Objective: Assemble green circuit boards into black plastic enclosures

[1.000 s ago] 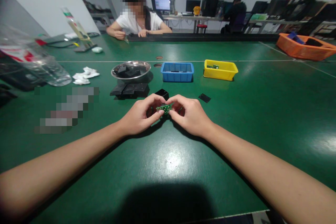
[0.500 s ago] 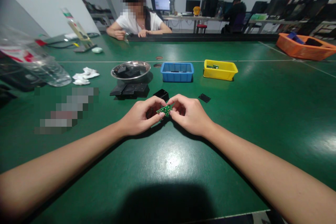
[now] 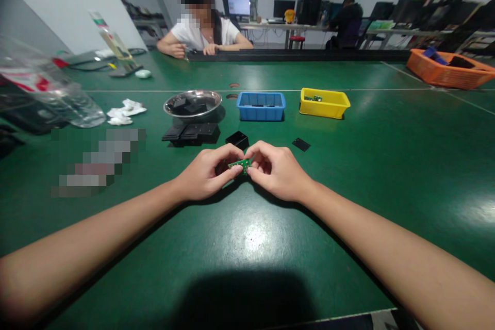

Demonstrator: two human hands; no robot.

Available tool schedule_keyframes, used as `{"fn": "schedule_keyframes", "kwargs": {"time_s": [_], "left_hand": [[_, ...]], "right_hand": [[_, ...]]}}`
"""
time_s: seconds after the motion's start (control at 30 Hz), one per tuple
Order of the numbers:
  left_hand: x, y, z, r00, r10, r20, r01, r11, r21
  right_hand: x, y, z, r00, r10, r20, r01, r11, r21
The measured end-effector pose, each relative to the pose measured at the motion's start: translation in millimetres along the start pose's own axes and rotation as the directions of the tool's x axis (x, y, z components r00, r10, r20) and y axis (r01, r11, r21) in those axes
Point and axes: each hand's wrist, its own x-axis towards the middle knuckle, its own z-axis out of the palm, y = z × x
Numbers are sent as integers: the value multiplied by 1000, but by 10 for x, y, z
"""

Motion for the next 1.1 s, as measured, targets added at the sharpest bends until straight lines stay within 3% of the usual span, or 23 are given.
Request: {"fn": "schedule_keyframes", "kwargs": {"time_s": [0.37,0.63,1.1], "left_hand": [[-6,20,-12,1000,21,-3,-20,999,31],[9,10,7,996,-89,-1,89,996,19],[7,-10,17,999,10,-45,-6,996,91]], "right_hand": [[-5,-11,-13,1000,-11,22,12,1000,-15],[-4,15,-15,1000,13,-6,-13,999,31],[3,26,-4,998,54,10,-55,996,66]]}}
